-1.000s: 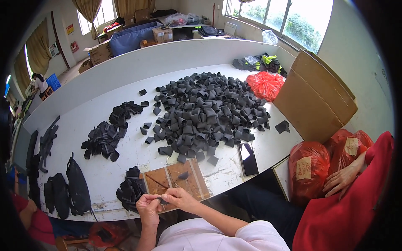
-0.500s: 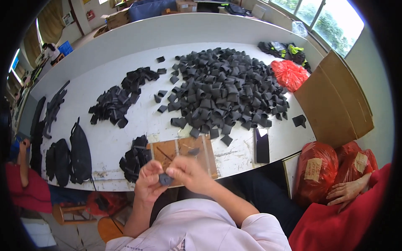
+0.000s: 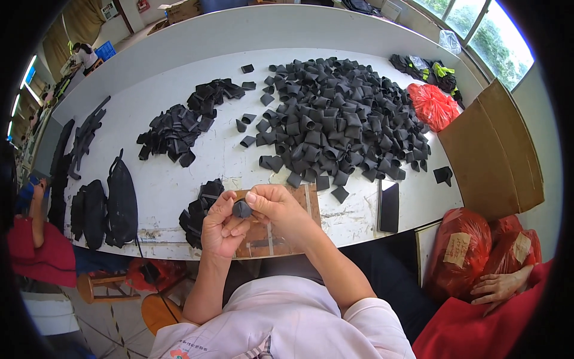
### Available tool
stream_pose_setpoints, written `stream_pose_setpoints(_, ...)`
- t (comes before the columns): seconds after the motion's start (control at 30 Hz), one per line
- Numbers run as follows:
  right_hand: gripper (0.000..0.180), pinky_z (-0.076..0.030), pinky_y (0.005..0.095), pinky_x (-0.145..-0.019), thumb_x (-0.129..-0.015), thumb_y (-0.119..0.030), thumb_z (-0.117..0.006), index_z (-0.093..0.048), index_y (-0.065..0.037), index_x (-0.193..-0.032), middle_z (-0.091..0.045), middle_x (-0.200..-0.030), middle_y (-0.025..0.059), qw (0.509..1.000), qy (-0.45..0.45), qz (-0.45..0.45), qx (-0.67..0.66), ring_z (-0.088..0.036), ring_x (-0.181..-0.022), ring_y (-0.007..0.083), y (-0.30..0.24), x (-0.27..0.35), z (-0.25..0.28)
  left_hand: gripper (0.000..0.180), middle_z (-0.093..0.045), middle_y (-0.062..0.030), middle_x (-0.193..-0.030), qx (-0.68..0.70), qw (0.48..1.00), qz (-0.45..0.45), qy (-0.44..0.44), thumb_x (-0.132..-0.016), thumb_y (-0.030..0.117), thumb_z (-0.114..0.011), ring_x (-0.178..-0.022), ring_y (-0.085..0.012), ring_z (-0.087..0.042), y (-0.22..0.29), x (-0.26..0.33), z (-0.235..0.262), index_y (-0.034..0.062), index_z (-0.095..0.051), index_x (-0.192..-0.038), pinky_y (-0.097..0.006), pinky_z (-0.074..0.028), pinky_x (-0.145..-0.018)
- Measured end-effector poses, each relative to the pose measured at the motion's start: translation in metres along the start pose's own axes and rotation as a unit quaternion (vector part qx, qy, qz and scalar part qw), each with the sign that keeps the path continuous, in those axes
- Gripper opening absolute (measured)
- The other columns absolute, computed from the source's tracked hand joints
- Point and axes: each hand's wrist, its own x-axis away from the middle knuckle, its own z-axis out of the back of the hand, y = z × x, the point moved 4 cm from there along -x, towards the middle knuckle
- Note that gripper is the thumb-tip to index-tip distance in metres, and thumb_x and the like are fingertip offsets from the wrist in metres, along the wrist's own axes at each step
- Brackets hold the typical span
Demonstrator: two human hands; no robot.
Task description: The recorder is inspecting and sorting small black foam-like components at a workstation.
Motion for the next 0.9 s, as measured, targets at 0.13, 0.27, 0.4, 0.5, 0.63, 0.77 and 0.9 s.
stream_pose_setpoints(0.13,0.031,-0.027,0.0192,-0.047,-0.086,-0.032,-0.055,-0.052,-0.007,-0.068,-0.041,-0.055,-0.0047,0.999,-0.009,0.01,0.042,-0.035,-0.05,0.0043,-0.012,-0.009,0.001,0.017,-0.059,-0.0055,-0.087,0.101,0.988,0.114,-0.024,-0.082,0.01,-0.055,-0.049,-0.0054,-0.039,0.003,-0.002,-0.005,0.0053,-0.057,-0.099,-0.018,-0.032,-0.041)
stream_pose_setpoints(0.27,0.033,-0.027,0.019,-0.047,-0.086,-0.034,-0.056,-0.053,-0.007,-0.067,-0.041,-0.056,-0.0051,0.998,-0.035,-0.018,0.048,-0.035,-0.051,0.0042,-0.012,-0.009,-0.001,0.019,-0.058,-0.005,-0.085,0.127,0.98,0.126,-0.093,-0.082,0.01,-0.055,-0.047,-0.0046,-0.036,0.001,0.002,-0.008,0.0054,-0.058,-0.1,-0.018,-0.032,-0.041)
stream_pose_setpoints(0.4,0.034,-0.028,0.0185,-0.047,-0.086,-0.035,-0.056,-0.053,-0.007,-0.067,-0.041,-0.057,-0.0053,0.998,-0.038,-0.042,0.011,-0.036,-0.052,0.0041,0.0,-0.002,0.0,0.017,-0.059,-0.0055,-0.081,0.024,0.994,0.09,-0.059,-0.084,0.01,-0.053,-0.042,-0.0033,-0.031,-0.002,0.009,0.005,0.0063,-0.057,-0.1,-0.017,-0.03,-0.039)
stream_pose_setpoints(0.5,0.034,-0.028,0.0187,-0.047,-0.086,-0.035,-0.055,-0.052,-0.006,-0.068,-0.04,-0.057,-0.0055,0.998,-0.029,-0.025,0.045,-0.036,-0.052,0.0041,0.0,-0.005,0.006,0.016,-0.061,-0.0059,-0.079,0.002,0.995,0.088,-0.045,-0.086,0.008,-0.052,-0.038,-0.0019,-0.028,-0.003,0.004,0.005,0.0067,-0.056,-0.101,-0.017,-0.03,-0.038)
stream_pose_setpoints(0.63,0.029,-0.033,0.0186,-0.049,-0.085,-0.032,-0.057,-0.055,-0.007,-0.072,-0.046,-0.061,-0.0051,0.995,-0.007,-0.022,0.097,-0.041,-0.055,0.004,-0.002,-0.004,0.007,0.01,-0.056,-0.0015,-0.07,-0.093,0.994,0.05,-0.002,-0.086,0.008,-0.053,-0.037,-0.0013,-0.028,0.001,0.004,-0.004,0.0068,-0.056,-0.095,-0.017,-0.029,-0.036)
stream_pose_setpoints(0.77,0.033,-0.028,0.0194,-0.046,-0.087,-0.033,-0.054,-0.052,-0.005,-0.069,-0.039,-0.057,-0.0054,0.996,0.003,0.009,0.084,-0.034,-0.052,0.0038,0.001,-0.005,0.002,0.006,-0.052,0.0,-0.065,-0.176,0.983,-0.001,0.045,-0.085,0.007,-0.055,-0.037,-0.0013,-0.029,0.006,0.005,-0.011,0.0055,-0.055,-0.09,-0.017,-0.029,-0.034)
stream_pose_setpoints(0.9,0.034,-0.028,0.02,-0.044,-0.087,-0.034,-0.054,-0.052,-0.005,-0.069,-0.039,-0.055,-0.005,0.999,-0.009,-0.002,0.046,-0.035,-0.05,0.004,0.004,-0.01,0.001,0.005,-0.052,0.0003,-0.064,-0.254,0.961,-0.072,0.081,-0.085,0.007,-0.054,-0.039,-0.0022,-0.035,0.009,0.007,-0.023,0.0035,-0.053,-0.09,-0.018,-0.031,-0.036)
